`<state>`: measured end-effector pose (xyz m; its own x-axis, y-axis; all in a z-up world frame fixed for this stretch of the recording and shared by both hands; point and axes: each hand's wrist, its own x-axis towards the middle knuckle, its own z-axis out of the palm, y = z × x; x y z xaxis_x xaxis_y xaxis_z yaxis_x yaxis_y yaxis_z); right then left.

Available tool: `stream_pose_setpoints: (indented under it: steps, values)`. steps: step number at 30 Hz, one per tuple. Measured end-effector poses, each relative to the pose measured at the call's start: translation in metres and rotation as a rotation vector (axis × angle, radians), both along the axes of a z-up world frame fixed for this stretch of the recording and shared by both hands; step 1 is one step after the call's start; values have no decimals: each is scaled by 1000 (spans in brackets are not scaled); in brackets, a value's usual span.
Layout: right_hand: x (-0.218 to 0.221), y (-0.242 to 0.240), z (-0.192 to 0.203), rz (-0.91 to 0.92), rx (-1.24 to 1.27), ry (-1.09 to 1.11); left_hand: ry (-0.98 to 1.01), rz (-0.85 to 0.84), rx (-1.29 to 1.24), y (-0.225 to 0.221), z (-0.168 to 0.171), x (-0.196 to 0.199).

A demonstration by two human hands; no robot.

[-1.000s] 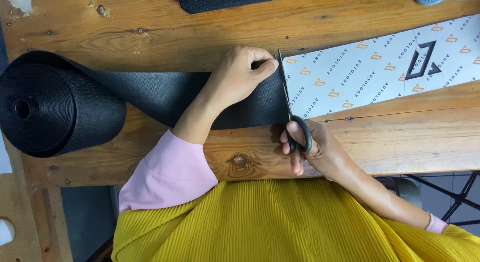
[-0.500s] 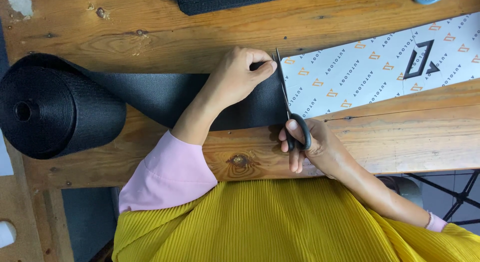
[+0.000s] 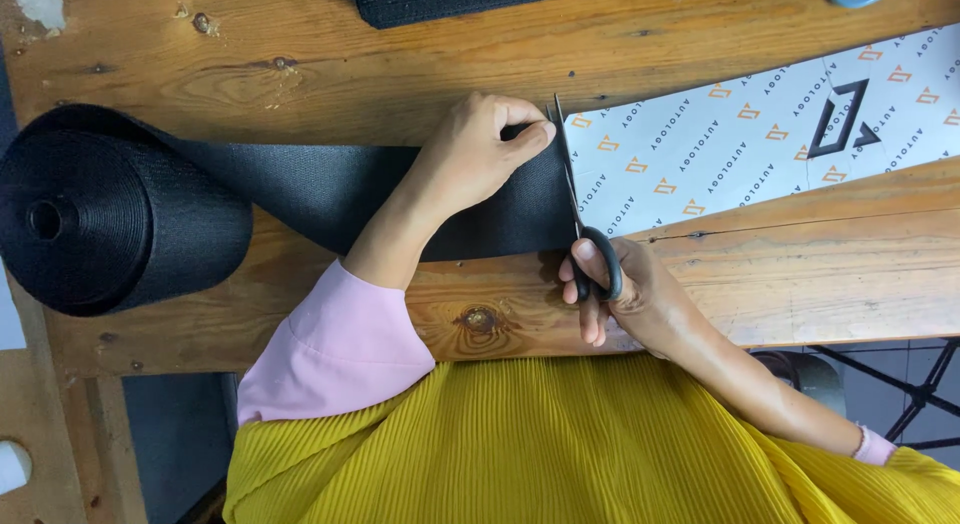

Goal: Cutting a strap from a roll of material and aligning the adhesive backing strip

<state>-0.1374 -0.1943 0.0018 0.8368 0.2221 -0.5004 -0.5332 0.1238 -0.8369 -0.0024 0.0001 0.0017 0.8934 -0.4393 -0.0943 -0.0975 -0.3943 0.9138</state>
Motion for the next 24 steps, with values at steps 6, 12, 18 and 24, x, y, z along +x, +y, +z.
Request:
stream_pose_setpoints:
  steps: [6,12,18,24]
  values:
    - [-2,-1,-1,4,-3,-11,0,6,4,0,-1,-1]
    - [-5,-1,-7,-27,42,-16,17,4,-2,0,1,0]
    - [-4,-1,-7,-24,42,-11,16,-4,-4,1,4,0]
    - [-2,-1,-4,-9,18,10,29,0,2,0,4,-3]
